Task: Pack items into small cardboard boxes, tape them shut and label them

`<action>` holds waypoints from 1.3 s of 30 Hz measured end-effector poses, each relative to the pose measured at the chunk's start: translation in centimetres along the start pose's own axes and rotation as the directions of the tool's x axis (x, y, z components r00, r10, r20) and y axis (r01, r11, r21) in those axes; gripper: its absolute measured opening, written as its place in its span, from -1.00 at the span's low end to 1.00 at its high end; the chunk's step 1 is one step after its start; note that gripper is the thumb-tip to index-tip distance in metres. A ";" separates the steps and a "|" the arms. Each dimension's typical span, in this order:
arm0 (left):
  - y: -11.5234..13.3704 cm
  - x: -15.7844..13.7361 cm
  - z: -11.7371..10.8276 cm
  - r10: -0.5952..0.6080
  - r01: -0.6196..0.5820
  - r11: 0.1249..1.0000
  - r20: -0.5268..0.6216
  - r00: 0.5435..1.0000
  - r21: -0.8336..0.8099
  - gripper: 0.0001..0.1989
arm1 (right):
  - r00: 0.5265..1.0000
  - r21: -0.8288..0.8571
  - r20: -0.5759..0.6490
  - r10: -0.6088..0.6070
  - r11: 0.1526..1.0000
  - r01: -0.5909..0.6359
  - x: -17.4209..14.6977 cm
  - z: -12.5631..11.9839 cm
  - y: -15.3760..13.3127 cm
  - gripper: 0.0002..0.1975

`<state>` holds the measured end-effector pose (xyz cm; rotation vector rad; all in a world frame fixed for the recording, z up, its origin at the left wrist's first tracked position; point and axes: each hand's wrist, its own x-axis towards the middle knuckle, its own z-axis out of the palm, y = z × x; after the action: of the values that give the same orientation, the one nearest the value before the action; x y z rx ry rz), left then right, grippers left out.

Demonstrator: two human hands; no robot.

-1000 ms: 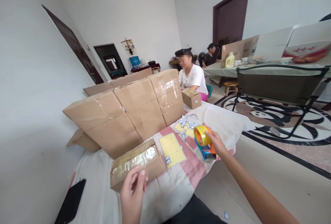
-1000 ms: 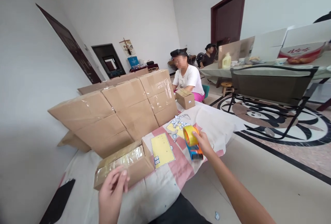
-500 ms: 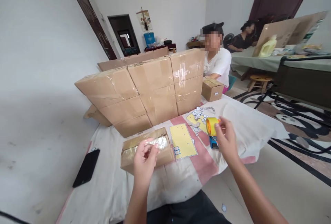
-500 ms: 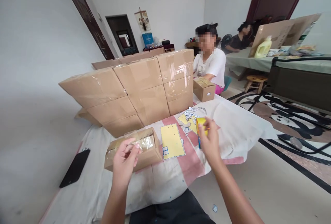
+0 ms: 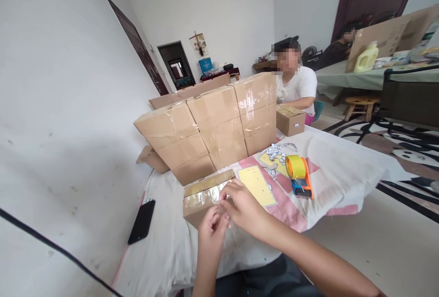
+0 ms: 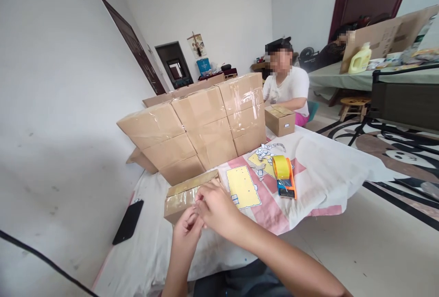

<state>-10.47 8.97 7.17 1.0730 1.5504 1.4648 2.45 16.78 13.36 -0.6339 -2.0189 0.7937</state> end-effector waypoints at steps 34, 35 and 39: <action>-2.0 2.6 1.9 0.225 -0.008 0.643 -0.178 0.958 0.766 -0.67 | 0.974 -0.009 -0.017 0.225 0.974 -0.225 10.6 3.0 14.8 -0.69; -2.1 2.5 1.9 0.224 0.003 0.617 -0.179 0.958 0.787 -0.67 | 0.966 -0.045 -0.071 0.250 0.966 -0.254 10.6 2.8 15.3 -0.68; -1.8 2.7 1.6 0.381 -0.044 0.391 -0.118 0.917 0.920 -0.62 | 0.925 -0.081 -0.181 0.335 0.932 -0.353 8.7 0.8 16.9 -0.85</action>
<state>-10.14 12.07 5.39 1.7652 2.6844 0.8566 -0.26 33.80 5.31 -1.1071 -1.8334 0.8034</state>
